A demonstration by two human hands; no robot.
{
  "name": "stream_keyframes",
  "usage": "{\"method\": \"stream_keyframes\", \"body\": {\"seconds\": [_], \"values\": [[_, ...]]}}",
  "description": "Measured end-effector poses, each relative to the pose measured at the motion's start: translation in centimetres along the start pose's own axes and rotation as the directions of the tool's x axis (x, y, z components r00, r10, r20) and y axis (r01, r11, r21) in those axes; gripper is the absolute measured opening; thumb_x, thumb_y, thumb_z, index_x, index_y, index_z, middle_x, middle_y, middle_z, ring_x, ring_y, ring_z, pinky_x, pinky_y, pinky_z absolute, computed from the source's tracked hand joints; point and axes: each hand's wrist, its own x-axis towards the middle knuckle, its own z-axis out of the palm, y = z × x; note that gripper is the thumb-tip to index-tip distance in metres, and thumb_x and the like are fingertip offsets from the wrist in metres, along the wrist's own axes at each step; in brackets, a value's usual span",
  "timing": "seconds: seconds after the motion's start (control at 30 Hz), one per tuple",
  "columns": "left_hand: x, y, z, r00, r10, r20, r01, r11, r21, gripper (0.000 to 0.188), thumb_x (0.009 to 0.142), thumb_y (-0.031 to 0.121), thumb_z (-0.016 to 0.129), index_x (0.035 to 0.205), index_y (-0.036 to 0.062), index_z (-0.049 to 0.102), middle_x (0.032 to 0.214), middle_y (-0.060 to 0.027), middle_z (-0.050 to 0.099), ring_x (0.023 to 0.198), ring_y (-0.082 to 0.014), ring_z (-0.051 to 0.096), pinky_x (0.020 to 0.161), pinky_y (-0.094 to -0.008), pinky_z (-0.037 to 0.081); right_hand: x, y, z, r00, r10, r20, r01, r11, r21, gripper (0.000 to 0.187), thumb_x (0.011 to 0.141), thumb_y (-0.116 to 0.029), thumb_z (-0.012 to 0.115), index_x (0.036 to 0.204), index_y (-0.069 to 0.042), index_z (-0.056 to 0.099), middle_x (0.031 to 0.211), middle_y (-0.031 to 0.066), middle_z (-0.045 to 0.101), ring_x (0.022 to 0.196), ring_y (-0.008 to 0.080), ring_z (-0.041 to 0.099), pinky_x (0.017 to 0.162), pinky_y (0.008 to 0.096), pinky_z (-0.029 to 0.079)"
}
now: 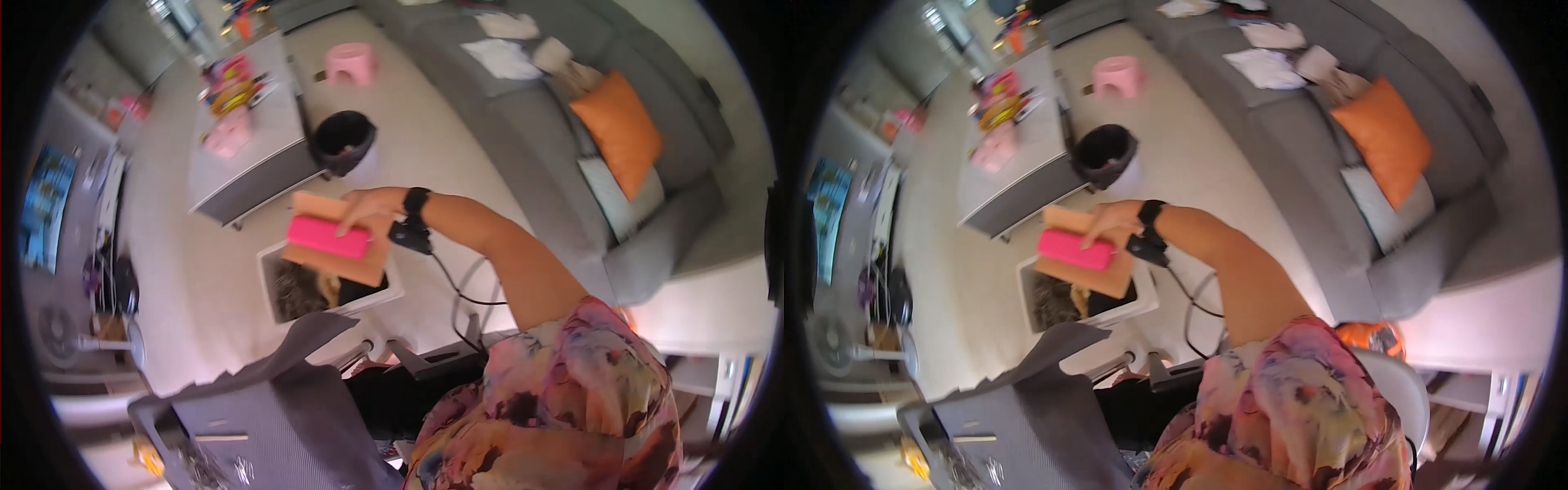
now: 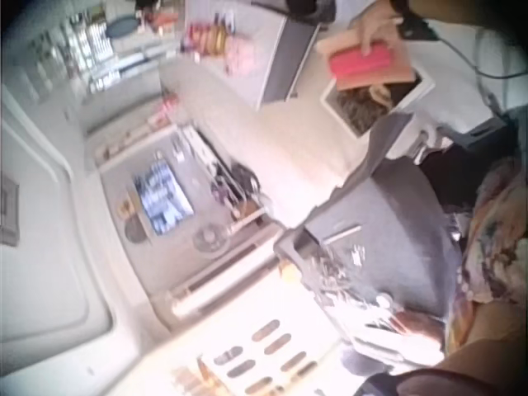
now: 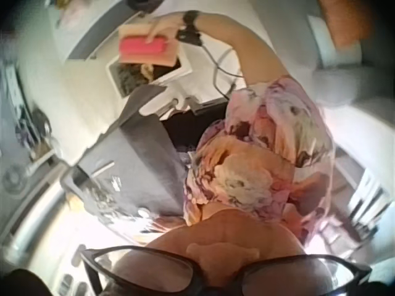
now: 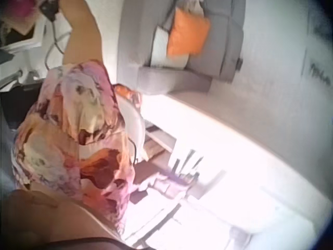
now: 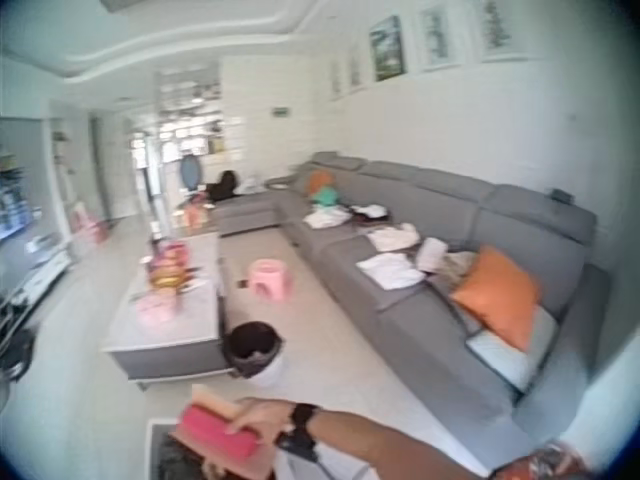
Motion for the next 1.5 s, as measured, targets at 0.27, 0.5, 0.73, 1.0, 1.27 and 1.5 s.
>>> {"method": "stream_keyframes", "body": {"seconds": [0.27,0.5,0.73,1.0,1.27,1.5], "values": [[-1.2,-0.6,7.6,0.972,0.033,0.232,-0.023,0.999,-0.045,0.022,0.081,0.013,0.055,0.098,-0.0015,0.055,0.108,-0.0215,0.052,0.101,-0.0323,0.05,0.087,-0.0413,0.04,-10.4,0.8,-4.5,0.921,-0.378,-0.096,0.387,0.852,0.352,0.055,0.071,-0.012,0.07,0.118,0.0,0.043,0.109,0.009,0.054,0.097,0.017,0.054,0.085,0.031,0.044],[-2.5,-0.3,10.4,0.955,0.037,0.295,-0.019,0.998,-0.063,0.024,0.082,0.013,0.054,0.101,-0.0012,0.053,0.109,-0.0202,0.051,0.101,-0.0302,0.05,0.087,-0.0394,0.04,-29.0,7.8,-15.0,0.585,-0.303,-0.752,0.495,0.868,0.036,0.046,0.076,-0.023,0.066,0.115,-0.002,0.053,0.115,0.0061,0.053,0.11,0.0149,0.046,0.094,0.0277,0.036],[-4.4,-0.6,11.1,0.957,0.014,0.289,0.0,0.999,-0.05,0.026,0.083,0.013,0.053,0.104,-0.0008,0.052,0.11,-0.0189,0.051,0.102,-0.0282,0.049,0.087,-0.0375,0.041,-50.4,28.7,-23.6,-0.254,-0.248,-0.935,0.679,0.642,-0.355,0.055,0.071,-0.023,0.071,0.116,0.0,0.048,0.108,0.0069,0.056,0.099,0.0187,0.052,0.088,0.032,0.042],[-4.5,-0.7,9.3,0.975,-0.012,0.222,0.013,1.0,-0.005,0.028,0.084,0.014,0.052,0.108,-0.0004,0.05,0.111,-0.0174,0.05,0.103,-0.0258,0.049,0.086,-0.0353,0.041,-54.2,35.4,-23.5,-0.595,0.442,-0.672,0.599,0.801,-0.003,0.071,0.057,-0.032,0.079,0.107,0.01,0.05,0.102,0.0162,0.058,0.085,0.0267,0.06,0.075,0.0334,0.05],[-4.3,-0.1,7.2,0.98,-0.007,0.2,0.006,1.0,0.007,0.03,0.085,0.014,0.051,0.112,0.0,0.048,0.113,-0.0159,0.049,0.103,-0.0235,0.049,0.086,-0.0331,0.042,-54.4,33.8,-24.6,-0.649,0.457,-0.608,0.295,0.888,0.352,0.083,0.059,-0.036,0.076,0.115,0.011,0.038,0.113,0.0206,0.051,0.1,0.0273,0.055,0.083,0.0343,0.047],[-5.1,-0.7,6.2,0.976,-0.015,0.218,0.019,1.0,-0.016,0.032,0.086,0.014,0.051,0.115,0.0003,0.046,0.114,-0.0146,0.048,0.104,-0.0214,0.049,0.086,-0.0312,0.042,-53.7,39.8,-29.3,-0.816,0.106,-0.569,-0.217,0.855,0.471,0.089,0.065,-0.039,0.07,0.124,0.007,0.022,0.11,0.0296,0.045,0.097,0.0393,0.052,0.085,0.0402,0.044]]}}
